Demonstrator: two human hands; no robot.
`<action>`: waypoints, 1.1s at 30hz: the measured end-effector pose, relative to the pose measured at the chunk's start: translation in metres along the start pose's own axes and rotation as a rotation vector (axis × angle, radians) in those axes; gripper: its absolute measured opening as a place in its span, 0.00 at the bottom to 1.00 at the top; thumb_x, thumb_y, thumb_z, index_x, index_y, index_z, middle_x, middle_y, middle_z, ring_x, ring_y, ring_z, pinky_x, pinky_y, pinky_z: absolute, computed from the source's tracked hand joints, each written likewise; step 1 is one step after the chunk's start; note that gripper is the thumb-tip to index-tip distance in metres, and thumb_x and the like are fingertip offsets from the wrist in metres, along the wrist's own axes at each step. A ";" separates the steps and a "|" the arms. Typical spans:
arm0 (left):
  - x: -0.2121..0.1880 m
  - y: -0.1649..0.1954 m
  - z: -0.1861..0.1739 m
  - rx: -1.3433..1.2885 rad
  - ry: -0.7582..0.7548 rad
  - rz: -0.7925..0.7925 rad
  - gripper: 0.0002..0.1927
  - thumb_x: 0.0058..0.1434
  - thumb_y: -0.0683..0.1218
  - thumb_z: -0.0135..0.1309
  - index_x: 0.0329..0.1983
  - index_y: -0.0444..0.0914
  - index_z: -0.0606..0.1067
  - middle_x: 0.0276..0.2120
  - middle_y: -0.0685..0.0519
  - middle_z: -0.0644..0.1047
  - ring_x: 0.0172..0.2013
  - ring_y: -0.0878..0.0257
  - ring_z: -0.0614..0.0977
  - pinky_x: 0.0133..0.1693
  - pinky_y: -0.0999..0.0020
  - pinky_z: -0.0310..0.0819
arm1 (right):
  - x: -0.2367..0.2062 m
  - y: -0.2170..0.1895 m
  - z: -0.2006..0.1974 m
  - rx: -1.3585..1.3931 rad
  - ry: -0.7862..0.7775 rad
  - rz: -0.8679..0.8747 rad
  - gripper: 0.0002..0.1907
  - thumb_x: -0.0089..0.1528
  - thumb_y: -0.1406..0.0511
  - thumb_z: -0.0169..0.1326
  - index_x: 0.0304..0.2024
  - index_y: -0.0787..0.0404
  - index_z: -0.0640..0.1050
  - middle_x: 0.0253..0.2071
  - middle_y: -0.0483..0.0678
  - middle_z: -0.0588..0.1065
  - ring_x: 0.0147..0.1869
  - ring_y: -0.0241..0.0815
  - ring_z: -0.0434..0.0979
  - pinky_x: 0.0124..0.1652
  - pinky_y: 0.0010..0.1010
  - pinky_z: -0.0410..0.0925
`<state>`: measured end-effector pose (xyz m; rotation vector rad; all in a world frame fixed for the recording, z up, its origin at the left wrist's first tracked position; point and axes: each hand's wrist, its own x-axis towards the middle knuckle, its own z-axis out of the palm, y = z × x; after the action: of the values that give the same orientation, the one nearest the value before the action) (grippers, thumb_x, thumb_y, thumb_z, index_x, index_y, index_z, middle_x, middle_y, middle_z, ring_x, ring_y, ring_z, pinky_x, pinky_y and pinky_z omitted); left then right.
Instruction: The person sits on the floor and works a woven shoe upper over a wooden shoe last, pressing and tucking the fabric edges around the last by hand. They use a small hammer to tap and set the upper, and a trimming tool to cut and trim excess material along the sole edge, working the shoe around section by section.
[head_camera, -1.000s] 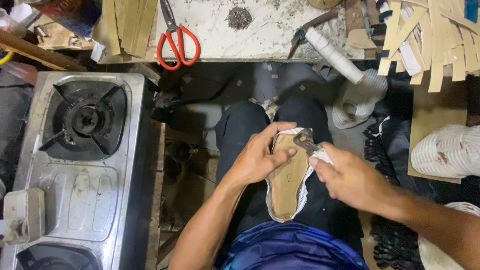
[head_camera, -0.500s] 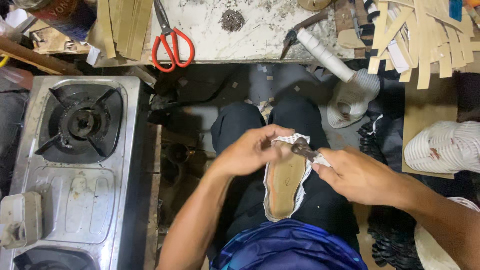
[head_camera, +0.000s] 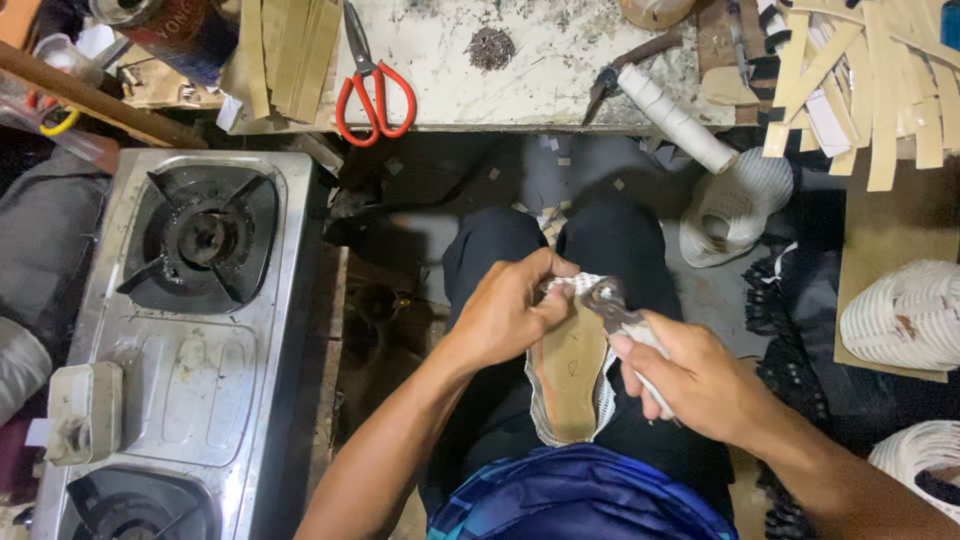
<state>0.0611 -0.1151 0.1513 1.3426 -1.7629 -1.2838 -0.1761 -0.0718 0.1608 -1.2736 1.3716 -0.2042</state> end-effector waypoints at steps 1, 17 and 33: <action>-0.002 0.002 0.001 0.032 -0.037 -0.027 0.15 0.59 0.43 0.55 0.49 0.35 0.78 0.25 0.43 0.80 0.24 0.59 0.81 0.30 0.64 0.73 | 0.003 0.004 0.003 0.012 0.022 0.008 0.17 0.66 0.54 0.48 0.37 0.61 0.75 0.22 0.50 0.75 0.19 0.42 0.76 0.21 0.37 0.68; -0.006 -0.024 0.000 -0.127 -0.044 0.110 0.25 0.55 0.39 0.59 0.57 0.32 0.72 0.40 0.43 0.84 0.41 0.60 0.86 0.43 0.65 0.78 | -0.033 -0.050 -0.002 -0.205 0.100 -0.530 0.20 0.70 0.52 0.45 0.41 0.60 0.76 0.29 0.49 0.80 0.31 0.41 0.81 0.36 0.32 0.73; -0.012 -0.077 -0.048 -0.964 0.371 0.069 0.26 0.62 0.35 0.56 0.64 0.33 0.67 0.53 0.46 0.78 0.51 0.60 0.81 0.53 0.63 0.77 | -0.017 0.095 0.011 0.548 0.159 -0.072 0.27 0.67 0.55 0.47 0.62 0.67 0.73 0.50 0.57 0.78 0.51 0.50 0.82 0.49 0.40 0.74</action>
<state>0.1359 -0.1231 0.1000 0.8479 -0.7324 -1.4365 -0.2235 -0.0162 0.0967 -0.8567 1.2829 -0.6936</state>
